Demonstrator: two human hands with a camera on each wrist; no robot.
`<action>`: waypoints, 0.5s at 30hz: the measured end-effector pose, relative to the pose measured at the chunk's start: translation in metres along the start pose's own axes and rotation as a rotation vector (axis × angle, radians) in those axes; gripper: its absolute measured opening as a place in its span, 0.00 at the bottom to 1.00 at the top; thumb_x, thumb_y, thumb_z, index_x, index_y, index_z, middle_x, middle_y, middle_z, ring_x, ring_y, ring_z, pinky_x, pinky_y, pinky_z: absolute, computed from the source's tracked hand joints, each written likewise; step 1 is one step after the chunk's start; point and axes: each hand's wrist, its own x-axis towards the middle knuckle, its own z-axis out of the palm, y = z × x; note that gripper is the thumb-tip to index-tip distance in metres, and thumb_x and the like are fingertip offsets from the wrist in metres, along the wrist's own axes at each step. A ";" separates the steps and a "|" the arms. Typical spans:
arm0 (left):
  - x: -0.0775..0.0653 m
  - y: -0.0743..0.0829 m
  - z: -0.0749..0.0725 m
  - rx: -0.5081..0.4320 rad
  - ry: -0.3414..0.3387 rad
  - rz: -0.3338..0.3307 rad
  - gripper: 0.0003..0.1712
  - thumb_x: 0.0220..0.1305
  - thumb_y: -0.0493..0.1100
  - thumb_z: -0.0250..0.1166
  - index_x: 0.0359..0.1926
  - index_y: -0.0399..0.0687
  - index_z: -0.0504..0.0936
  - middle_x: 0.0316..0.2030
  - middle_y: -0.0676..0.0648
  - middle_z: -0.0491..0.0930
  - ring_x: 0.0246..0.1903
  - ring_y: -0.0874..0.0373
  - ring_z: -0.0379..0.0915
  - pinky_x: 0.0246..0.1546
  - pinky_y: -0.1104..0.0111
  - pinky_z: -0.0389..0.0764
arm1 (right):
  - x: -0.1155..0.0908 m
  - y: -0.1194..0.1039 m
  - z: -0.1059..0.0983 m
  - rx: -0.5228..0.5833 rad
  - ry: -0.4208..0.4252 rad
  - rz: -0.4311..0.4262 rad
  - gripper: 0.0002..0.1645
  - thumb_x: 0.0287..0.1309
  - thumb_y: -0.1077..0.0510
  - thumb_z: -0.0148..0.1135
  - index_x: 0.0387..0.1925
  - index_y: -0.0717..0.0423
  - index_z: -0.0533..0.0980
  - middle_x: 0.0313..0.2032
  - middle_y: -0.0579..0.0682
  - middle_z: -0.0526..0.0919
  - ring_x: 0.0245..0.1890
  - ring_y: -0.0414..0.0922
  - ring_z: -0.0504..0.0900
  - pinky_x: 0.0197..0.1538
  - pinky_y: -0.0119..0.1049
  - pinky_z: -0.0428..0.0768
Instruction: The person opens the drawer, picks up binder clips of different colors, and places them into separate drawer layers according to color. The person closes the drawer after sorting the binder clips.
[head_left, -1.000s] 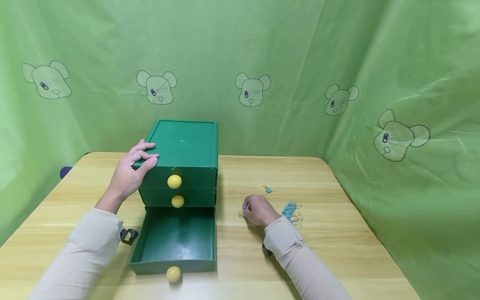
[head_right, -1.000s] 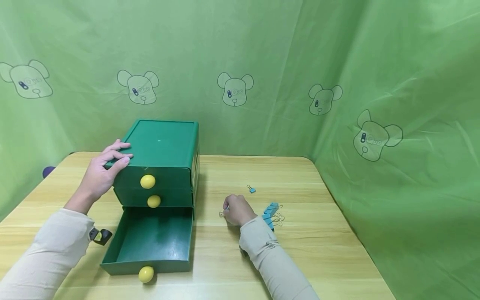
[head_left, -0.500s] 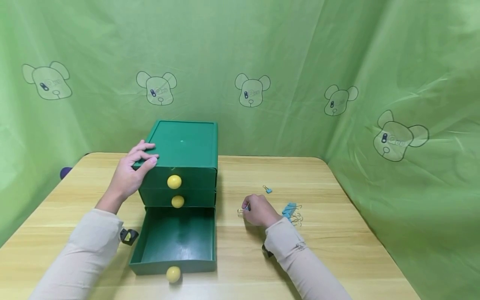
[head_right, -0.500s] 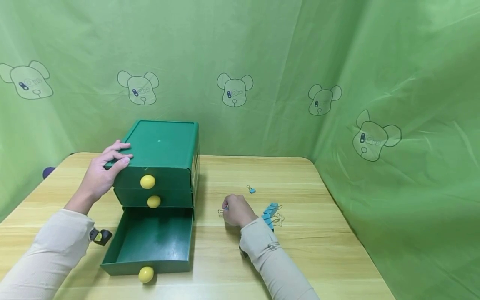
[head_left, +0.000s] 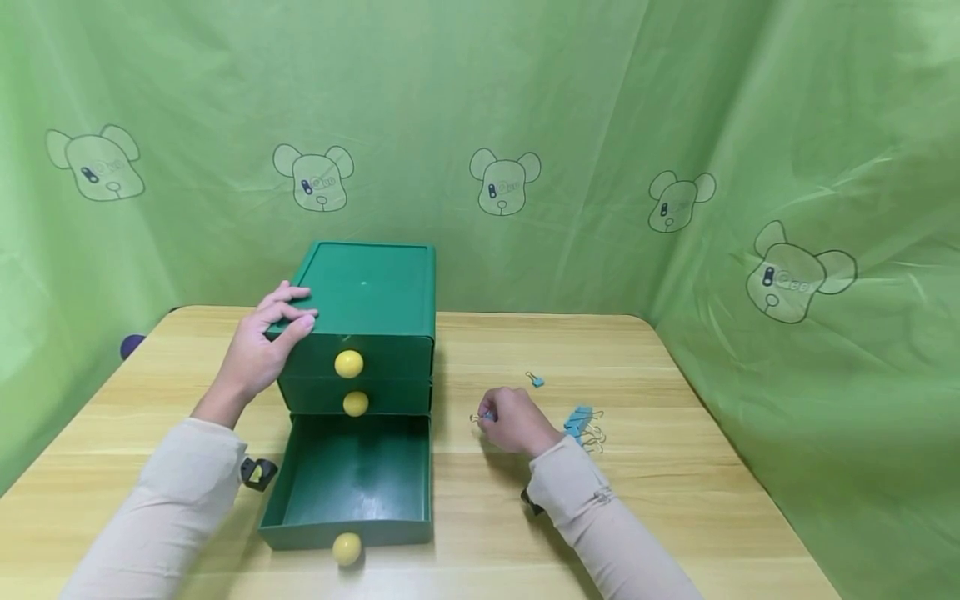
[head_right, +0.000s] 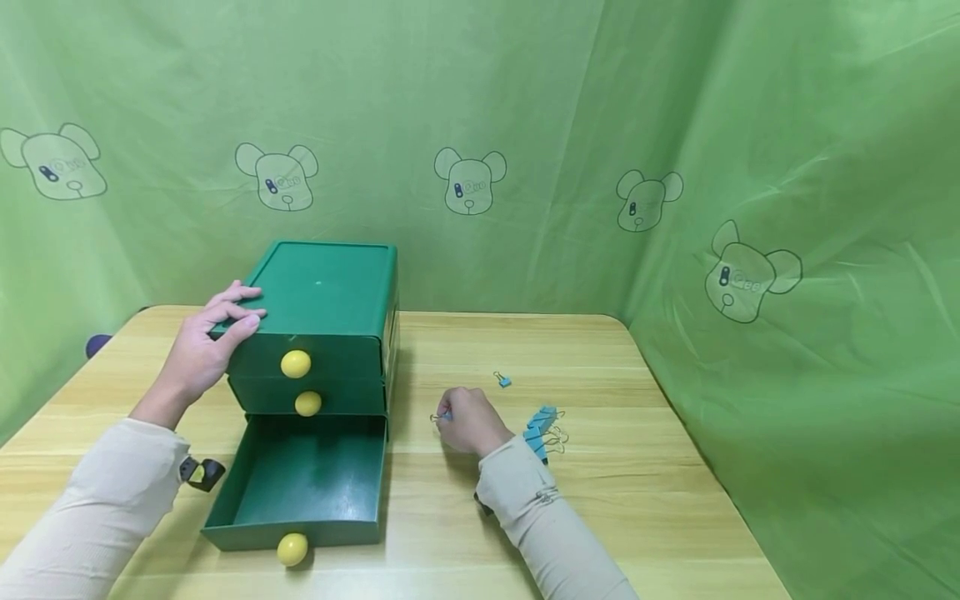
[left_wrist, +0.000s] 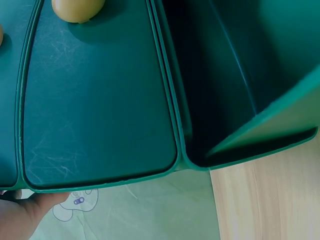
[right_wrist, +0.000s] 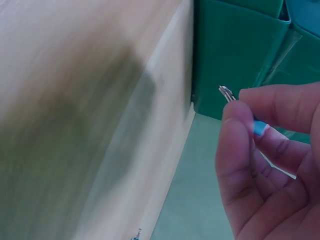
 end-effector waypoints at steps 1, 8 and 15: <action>0.000 0.000 0.000 0.000 0.000 0.003 0.14 0.62 0.36 0.56 0.42 0.25 0.76 0.57 0.33 0.65 0.66 0.42 0.41 0.62 0.48 0.42 | 0.000 -0.001 0.000 0.002 0.002 -0.007 0.03 0.52 0.61 0.61 0.27 0.57 0.76 0.21 0.44 0.74 0.21 0.40 0.73 0.25 0.31 0.74; 0.000 0.000 0.000 0.001 -0.001 0.005 0.14 0.62 0.36 0.56 0.42 0.25 0.76 0.57 0.33 0.65 0.66 0.43 0.41 0.63 0.49 0.42 | -0.004 -0.009 -0.003 -0.018 0.021 -0.027 0.05 0.53 0.58 0.63 0.26 0.53 0.75 0.20 0.43 0.73 0.20 0.39 0.72 0.24 0.31 0.73; 0.000 0.000 0.000 0.003 -0.004 -0.001 0.14 0.62 0.36 0.56 0.42 0.26 0.76 0.58 0.33 0.64 0.66 0.44 0.41 0.63 0.49 0.42 | -0.008 -0.017 -0.007 -0.029 0.035 -0.064 0.08 0.53 0.57 0.64 0.25 0.53 0.73 0.19 0.44 0.72 0.19 0.39 0.70 0.23 0.32 0.71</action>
